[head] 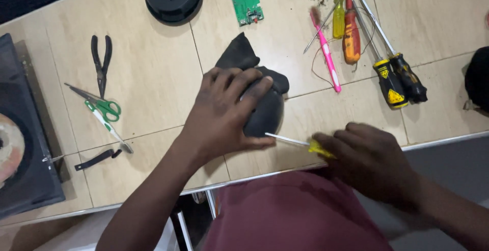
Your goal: The person uses a yellow screwdriver to loosen screws on a black dome-shaped device, then separates the two halves of the casing to reveal internal components. The person inspects the interior briefly before the clip ends.
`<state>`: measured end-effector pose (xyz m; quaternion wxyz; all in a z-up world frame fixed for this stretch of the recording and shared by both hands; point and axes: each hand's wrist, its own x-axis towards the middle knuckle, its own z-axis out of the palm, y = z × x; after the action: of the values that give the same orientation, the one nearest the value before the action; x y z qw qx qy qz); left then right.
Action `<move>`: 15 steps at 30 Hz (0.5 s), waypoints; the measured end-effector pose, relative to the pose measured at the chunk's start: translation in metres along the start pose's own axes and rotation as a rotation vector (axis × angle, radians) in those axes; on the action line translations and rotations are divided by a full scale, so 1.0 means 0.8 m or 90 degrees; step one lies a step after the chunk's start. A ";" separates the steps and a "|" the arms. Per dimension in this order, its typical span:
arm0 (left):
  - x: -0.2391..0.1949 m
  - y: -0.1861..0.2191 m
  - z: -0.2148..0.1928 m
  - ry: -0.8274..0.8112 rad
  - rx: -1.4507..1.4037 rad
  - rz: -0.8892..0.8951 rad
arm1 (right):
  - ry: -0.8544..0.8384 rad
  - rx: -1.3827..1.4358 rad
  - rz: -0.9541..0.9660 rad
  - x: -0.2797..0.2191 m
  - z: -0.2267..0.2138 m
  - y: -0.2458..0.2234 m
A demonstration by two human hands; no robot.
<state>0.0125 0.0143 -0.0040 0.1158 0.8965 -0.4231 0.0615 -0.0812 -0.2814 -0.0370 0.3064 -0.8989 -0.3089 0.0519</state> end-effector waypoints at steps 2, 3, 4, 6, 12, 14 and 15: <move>0.001 -0.003 -0.002 -0.012 0.005 -0.009 | 0.064 -0.055 0.045 0.002 0.003 -0.002; 0.003 0.001 0.003 -0.012 0.000 -0.009 | 0.062 -0.056 0.048 -0.002 -0.005 0.002; 0.003 0.001 0.002 0.005 0.003 -0.008 | -0.001 0.142 0.182 0.001 -0.009 0.007; 0.000 0.000 0.000 0.020 0.004 -0.007 | -0.070 0.343 0.314 0.002 -0.012 0.024; -0.005 -0.001 0.000 0.008 0.012 -0.024 | -0.404 0.849 0.607 -0.031 0.018 0.070; -0.005 0.003 0.003 0.016 0.022 -0.016 | -0.203 0.932 0.546 -0.036 0.022 0.051; -0.008 0.004 0.003 0.013 0.019 -0.018 | -0.205 0.934 0.549 -0.034 0.020 0.043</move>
<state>0.0058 0.0163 -0.0071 0.1075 0.9033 -0.4084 0.0750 -0.0900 -0.3105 -0.0726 0.7152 -0.4945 0.1307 0.4764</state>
